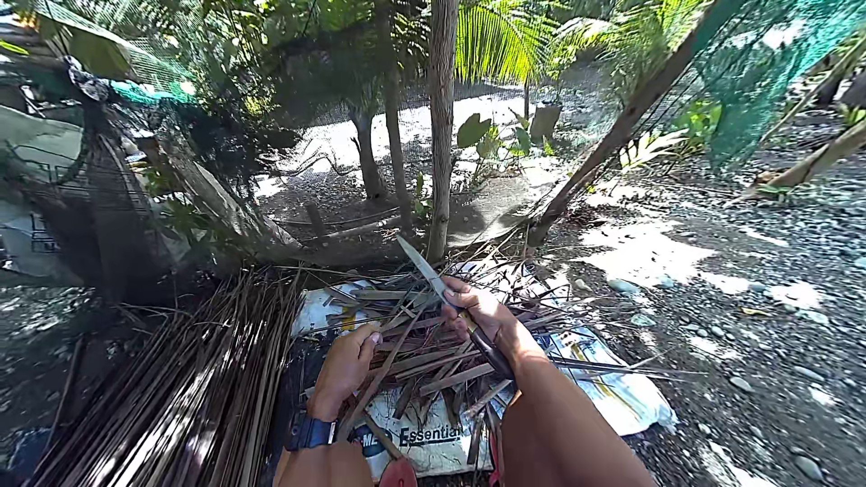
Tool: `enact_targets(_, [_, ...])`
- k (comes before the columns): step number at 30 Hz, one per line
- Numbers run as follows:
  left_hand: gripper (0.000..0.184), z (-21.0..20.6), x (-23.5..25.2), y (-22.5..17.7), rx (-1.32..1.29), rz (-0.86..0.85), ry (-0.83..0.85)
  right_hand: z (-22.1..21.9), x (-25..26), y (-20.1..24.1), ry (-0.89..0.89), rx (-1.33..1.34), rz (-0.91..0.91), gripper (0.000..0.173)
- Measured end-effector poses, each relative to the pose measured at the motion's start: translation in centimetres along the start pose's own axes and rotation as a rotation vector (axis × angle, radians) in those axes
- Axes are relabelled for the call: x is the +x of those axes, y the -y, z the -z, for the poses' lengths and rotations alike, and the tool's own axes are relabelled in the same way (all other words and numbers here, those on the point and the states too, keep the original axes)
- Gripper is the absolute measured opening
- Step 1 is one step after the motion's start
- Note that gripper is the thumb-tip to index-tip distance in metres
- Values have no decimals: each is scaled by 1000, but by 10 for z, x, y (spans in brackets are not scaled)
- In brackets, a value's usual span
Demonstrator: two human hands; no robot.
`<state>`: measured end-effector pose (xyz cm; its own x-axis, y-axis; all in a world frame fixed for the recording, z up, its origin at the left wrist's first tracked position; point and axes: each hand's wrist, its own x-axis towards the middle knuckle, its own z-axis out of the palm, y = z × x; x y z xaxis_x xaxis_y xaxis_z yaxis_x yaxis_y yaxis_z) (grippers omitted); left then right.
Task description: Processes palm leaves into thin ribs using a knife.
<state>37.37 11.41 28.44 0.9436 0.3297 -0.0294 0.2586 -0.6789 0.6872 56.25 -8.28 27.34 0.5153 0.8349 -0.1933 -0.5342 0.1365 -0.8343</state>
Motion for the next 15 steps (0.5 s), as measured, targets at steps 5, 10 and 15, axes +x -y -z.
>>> enact_targets(5, [27, 16, -9, 17, -14, 11, 23, 12, -5, 16, -120, 65, 58, 36])
enact_targets(10, [24, 28, -17, 30, -46, 35, 36, 22, -6, 25, -254, 44, 97, 38])
enact_targets(15, [24, 39, -24, 40, -26, 94, 11, 41, -11, 37, -360, 147, 166, 31])
